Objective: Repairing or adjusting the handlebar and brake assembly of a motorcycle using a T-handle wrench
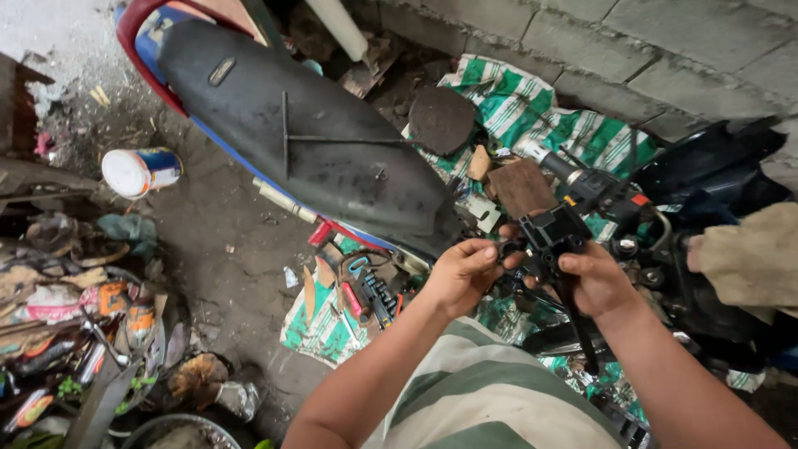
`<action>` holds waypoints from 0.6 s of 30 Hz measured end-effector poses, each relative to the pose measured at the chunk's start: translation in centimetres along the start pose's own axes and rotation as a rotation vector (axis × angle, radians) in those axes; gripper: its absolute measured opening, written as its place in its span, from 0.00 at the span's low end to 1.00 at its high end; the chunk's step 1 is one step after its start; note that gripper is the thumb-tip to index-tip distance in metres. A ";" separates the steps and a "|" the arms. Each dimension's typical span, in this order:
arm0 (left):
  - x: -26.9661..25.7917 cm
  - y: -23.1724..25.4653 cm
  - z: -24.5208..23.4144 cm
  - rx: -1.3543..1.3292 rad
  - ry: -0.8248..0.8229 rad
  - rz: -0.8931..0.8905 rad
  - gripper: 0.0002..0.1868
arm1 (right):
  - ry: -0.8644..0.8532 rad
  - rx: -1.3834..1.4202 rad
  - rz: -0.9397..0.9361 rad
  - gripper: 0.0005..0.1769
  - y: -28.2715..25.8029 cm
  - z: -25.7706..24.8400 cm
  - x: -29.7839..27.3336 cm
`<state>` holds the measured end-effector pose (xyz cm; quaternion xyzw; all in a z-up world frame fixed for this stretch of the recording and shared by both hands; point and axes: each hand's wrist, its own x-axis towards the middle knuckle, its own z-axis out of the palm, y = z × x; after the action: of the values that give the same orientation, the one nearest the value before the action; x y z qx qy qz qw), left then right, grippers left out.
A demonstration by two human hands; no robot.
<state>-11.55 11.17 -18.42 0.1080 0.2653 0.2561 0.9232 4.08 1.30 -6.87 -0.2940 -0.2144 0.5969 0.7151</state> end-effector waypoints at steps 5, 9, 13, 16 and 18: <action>-0.3 1.3 -3.9 0.217 -0.028 -0.132 0.12 | 0.162 0.003 0.119 0.33 3.2 -3.4 0.0; -0.8 2.6 -4.6 0.356 -0.031 -0.066 0.16 | 0.153 0.058 0.162 0.36 6.2 -6.1 0.1; 0.7 2.2 -7.8 0.452 -0.046 -0.018 0.21 | 0.273 0.059 0.189 0.33 8.1 -7.6 -0.4; 1.1 2.4 -8.7 0.527 -0.066 -0.002 0.26 | 0.330 0.052 0.220 0.31 8.6 -7.2 -0.5; 0.9 2.9 -8.4 0.553 -0.074 0.000 0.28 | 0.340 0.046 0.232 0.31 8.7 -6.9 -0.4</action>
<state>-16.67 14.61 -24.86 0.3649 0.2914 0.1699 0.8678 2.22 0.76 -17.76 -0.3969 -0.0417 0.6219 0.6737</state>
